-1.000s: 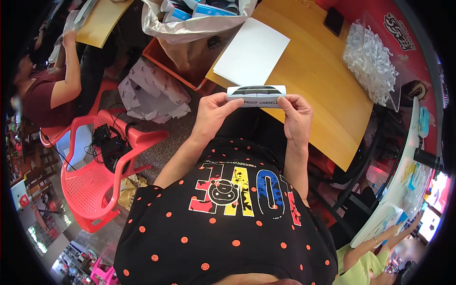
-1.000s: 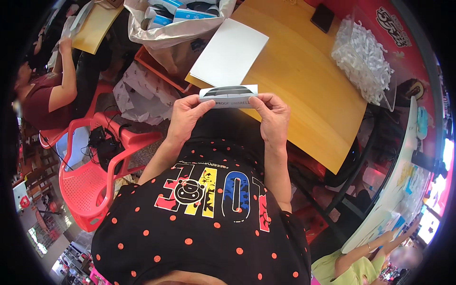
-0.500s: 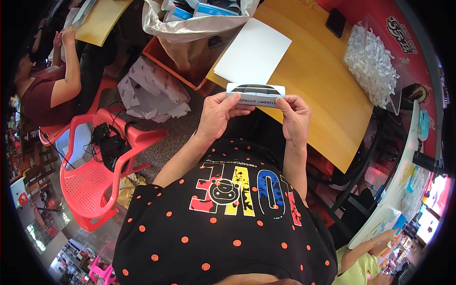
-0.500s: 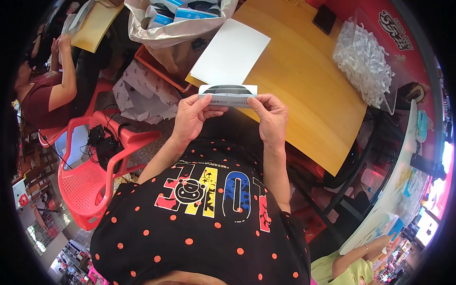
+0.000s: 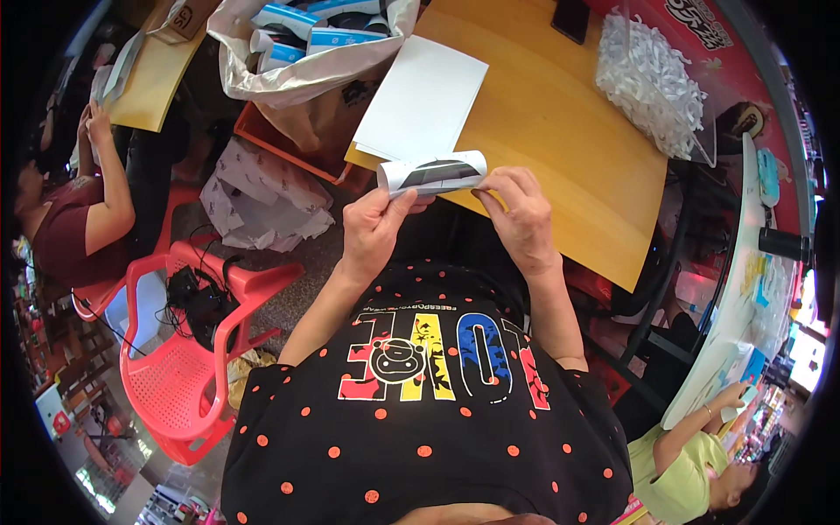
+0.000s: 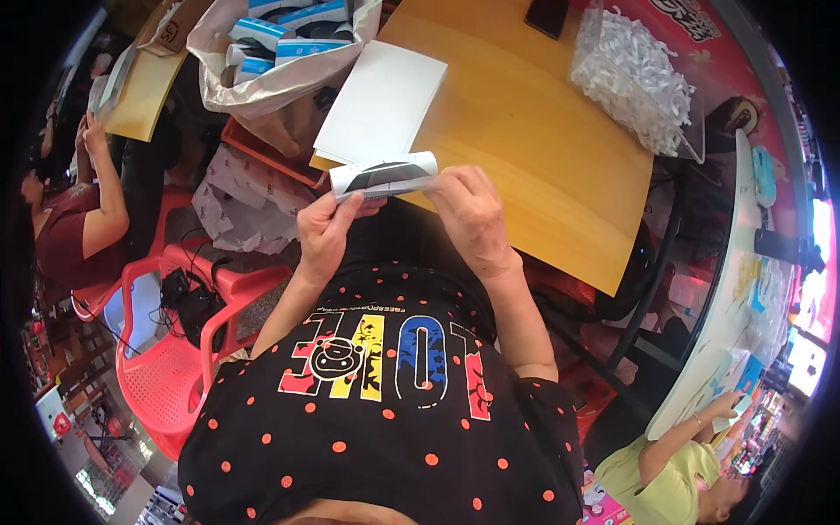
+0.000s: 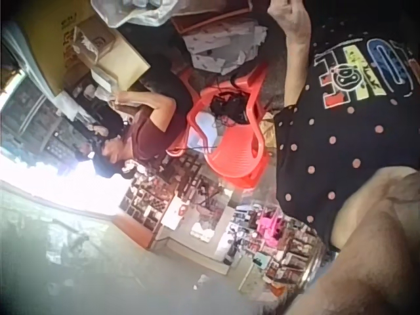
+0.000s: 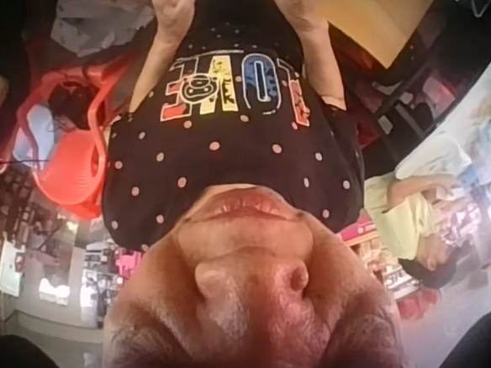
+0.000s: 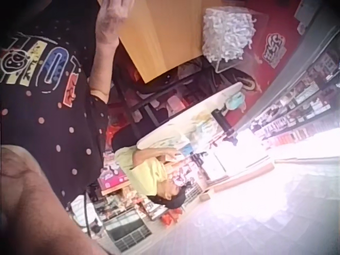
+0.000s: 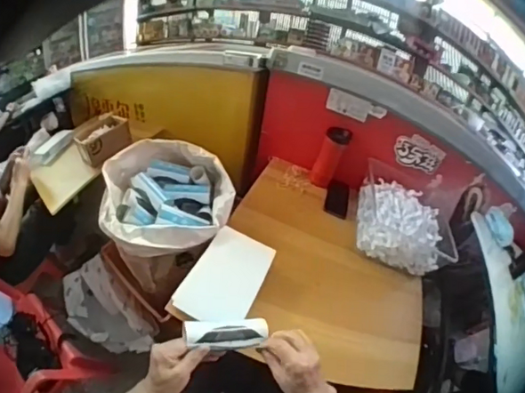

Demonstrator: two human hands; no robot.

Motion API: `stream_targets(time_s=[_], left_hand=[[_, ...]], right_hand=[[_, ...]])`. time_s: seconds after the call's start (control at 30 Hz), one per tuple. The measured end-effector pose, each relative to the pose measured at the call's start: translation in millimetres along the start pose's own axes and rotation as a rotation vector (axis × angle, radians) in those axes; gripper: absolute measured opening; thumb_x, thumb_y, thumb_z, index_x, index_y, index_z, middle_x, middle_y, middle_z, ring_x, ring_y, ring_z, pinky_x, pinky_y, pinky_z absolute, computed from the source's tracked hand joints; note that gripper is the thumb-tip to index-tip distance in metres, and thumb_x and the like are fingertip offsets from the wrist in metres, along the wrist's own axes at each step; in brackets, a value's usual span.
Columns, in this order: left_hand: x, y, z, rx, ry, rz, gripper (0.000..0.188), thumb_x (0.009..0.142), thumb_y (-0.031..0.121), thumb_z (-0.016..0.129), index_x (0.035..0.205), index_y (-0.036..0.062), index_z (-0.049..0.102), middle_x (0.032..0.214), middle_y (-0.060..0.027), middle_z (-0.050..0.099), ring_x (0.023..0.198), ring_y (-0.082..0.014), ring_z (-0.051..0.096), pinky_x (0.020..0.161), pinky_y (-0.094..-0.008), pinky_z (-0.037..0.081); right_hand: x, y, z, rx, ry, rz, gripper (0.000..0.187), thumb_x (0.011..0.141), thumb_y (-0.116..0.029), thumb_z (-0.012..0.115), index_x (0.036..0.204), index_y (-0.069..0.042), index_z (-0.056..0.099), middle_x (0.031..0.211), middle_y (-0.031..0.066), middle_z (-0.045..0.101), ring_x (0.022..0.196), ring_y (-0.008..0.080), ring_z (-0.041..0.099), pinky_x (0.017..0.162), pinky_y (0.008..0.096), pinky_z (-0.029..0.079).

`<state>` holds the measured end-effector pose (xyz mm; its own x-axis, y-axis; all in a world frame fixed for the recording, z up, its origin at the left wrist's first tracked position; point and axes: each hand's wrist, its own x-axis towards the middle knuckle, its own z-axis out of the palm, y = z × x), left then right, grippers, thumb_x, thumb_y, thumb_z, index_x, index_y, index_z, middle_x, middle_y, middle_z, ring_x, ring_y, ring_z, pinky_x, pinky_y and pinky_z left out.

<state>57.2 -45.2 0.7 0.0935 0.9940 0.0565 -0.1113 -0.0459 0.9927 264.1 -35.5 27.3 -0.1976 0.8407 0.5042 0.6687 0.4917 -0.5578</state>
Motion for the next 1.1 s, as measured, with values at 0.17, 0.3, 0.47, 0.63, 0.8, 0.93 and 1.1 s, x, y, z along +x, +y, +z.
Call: stream_targets(time_s=[0.17,0.3,0.47,0.63,0.8,0.93,1.1], left_hand=[[1.9,13.0,0.5,0.344,-0.079,0.169,0.021,0.093,0.005,0.054,0.107,-0.0098,0.061,0.095,-0.0130,0.068,0.087,-0.0190,0.067,0.077,-0.0288,0.056],[5.4,27.5,8.6,0.357,-0.078,0.220,0.021,0.093,0.004,0.055,0.107,-0.0092,0.061,0.094,-0.0131,0.068,0.087,-0.0183,0.067,0.077,-0.0289,0.055],[8.8,42.4,22.8,0.396,-0.076,0.282,0.020,0.093,0.005,0.055,0.107,-0.0080,0.062,0.094,-0.0139,0.068,0.086,-0.0187,0.067,0.076,-0.0291,0.055],[7.1,39.4,30.0,0.423,-0.068,0.296,0.020,0.093,0.005,0.055,0.106,-0.0084,0.062,0.094,-0.0146,0.068,0.086,-0.0194,0.068,0.075,-0.0292,0.056],[5.4,35.2,31.8,0.436,-0.063,0.317,0.020,0.093,0.004,0.055,0.106,-0.0091,0.062,0.094,-0.0152,0.068,0.086,-0.0198,0.068,0.075,-0.0297,0.056],[7.2,29.1,34.1,0.470,0.002,0.416,0.014,0.089,0.005,0.061,0.097,-0.0055,0.063,0.083,-0.0167,0.065,0.071,-0.0241,0.064,0.064,-0.0310,0.051],[9.2,25.9,35.0,0.443,0.038,0.448,0.011,0.087,0.006,0.064,0.092,-0.0037,0.063,0.078,-0.0175,0.064,0.064,-0.0262,0.063,0.058,-0.0315,0.049]], right_hand=[[-1.7,9.8,-7.1,-0.038,-0.046,-0.103,0.022,0.067,0.006,0.071,0.083,-0.002,0.060,0.085,0.0094,0.063,0.078,0.0257,0.060,0.068,0.0330,0.049],[3.3,10.1,-15.2,-0.035,-0.020,-0.180,0.024,0.065,0.010,0.070,0.083,-0.002,0.058,0.083,0.0096,0.063,0.075,0.0256,0.060,0.066,0.0331,0.049],[8.0,16.5,-21.1,-0.061,0.024,-0.224,0.025,0.065,0.010,0.069,0.084,-0.001,0.056,0.084,0.0103,0.062,0.075,0.0269,0.060,0.066,0.0334,0.049],[7.3,16.1,-23.4,-0.065,0.024,-0.194,0.024,0.067,0.009,0.067,0.085,-0.002,0.056,0.085,0.0110,0.058,0.077,0.0281,0.058,0.067,0.0345,0.048],[2.9,20.7,-18.5,-0.054,0.021,-0.178,0.023,0.068,0.008,0.067,0.084,-0.002,0.055,0.085,0.0108,0.057,0.080,0.0282,0.057,0.068,0.0348,0.048],[1.6,23.1,-15.4,-0.047,0.018,-0.168,0.020,0.068,0.007,0.064,0.081,-0.003,0.052,0.084,0.0108,0.055,0.077,0.0281,0.055,0.069,0.0355,0.047],[3.8,22.8,-13.2,-0.022,0.082,-0.190,0.023,0.068,0.009,0.067,0.083,-0.002,0.054,0.085,0.0109,0.057,0.078,0.0277,0.058,0.067,0.0341,0.049]])
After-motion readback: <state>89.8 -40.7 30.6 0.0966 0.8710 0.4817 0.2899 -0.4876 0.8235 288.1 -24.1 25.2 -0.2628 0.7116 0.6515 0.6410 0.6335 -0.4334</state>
